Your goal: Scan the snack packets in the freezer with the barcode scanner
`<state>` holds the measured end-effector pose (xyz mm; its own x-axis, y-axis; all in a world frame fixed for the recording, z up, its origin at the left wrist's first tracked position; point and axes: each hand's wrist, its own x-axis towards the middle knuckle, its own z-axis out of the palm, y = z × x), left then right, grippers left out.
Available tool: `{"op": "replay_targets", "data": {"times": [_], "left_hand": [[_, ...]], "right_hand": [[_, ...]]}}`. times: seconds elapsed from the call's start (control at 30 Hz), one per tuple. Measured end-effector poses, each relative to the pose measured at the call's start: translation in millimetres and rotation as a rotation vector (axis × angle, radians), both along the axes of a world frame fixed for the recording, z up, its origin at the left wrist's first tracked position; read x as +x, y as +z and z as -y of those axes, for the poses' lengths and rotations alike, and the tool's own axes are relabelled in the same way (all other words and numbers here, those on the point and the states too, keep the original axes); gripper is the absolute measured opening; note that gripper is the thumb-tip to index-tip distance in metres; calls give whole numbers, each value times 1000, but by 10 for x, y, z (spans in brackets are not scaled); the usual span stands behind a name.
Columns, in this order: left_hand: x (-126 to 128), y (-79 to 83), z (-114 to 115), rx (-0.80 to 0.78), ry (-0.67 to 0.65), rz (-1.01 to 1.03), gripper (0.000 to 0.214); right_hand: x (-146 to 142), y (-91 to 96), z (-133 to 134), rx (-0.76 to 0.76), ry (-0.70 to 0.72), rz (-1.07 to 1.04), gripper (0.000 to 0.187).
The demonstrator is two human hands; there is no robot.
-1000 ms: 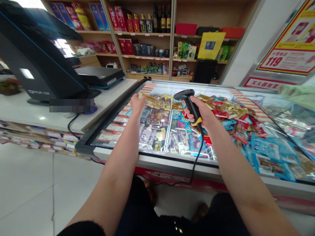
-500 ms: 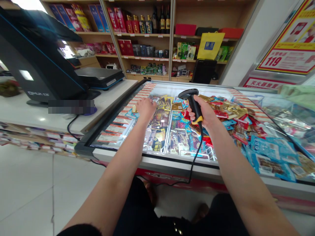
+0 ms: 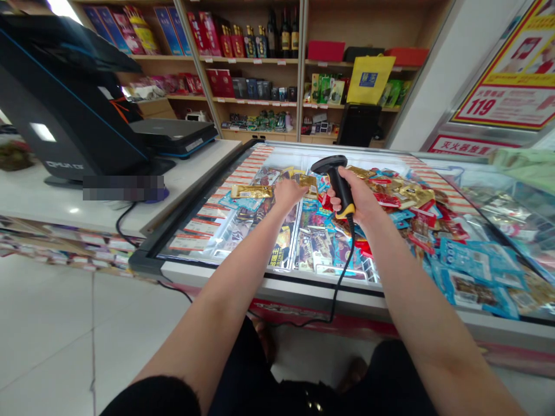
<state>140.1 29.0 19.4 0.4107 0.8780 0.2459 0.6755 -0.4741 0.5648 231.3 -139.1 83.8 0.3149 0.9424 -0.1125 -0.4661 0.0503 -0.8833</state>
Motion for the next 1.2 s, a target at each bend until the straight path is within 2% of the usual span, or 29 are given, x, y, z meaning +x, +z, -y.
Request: {"op": "replay_targets", "data": {"times": [0.13, 0.27, 0.4, 0.47, 0.8, 1.2], "left_hand": [[-177, 37, -146, -130, -12, 264, 7], [-377, 102, -239, -333, 55, 584, 11], [-473, 152, -305, -551, 46, 680, 15], [-486, 160, -328, -604, 41, 706, 18], [-524, 186, -288, -617, 30, 699, 13], [-536, 220, -255, -578, 58, 678, 12]], "right_hand": [[-11, -20, -6, -20, 20, 28, 30], [-56, -31, -8, -43, 49, 55, 30], [-138, -28, -3, -76, 103, 81, 30], [-179, -27, 2, -88, 131, 103, 29], [-223, -65, -10, -86, 239, 163, 29], [-213, -42, 3, -133, 267, 190, 31]]}}
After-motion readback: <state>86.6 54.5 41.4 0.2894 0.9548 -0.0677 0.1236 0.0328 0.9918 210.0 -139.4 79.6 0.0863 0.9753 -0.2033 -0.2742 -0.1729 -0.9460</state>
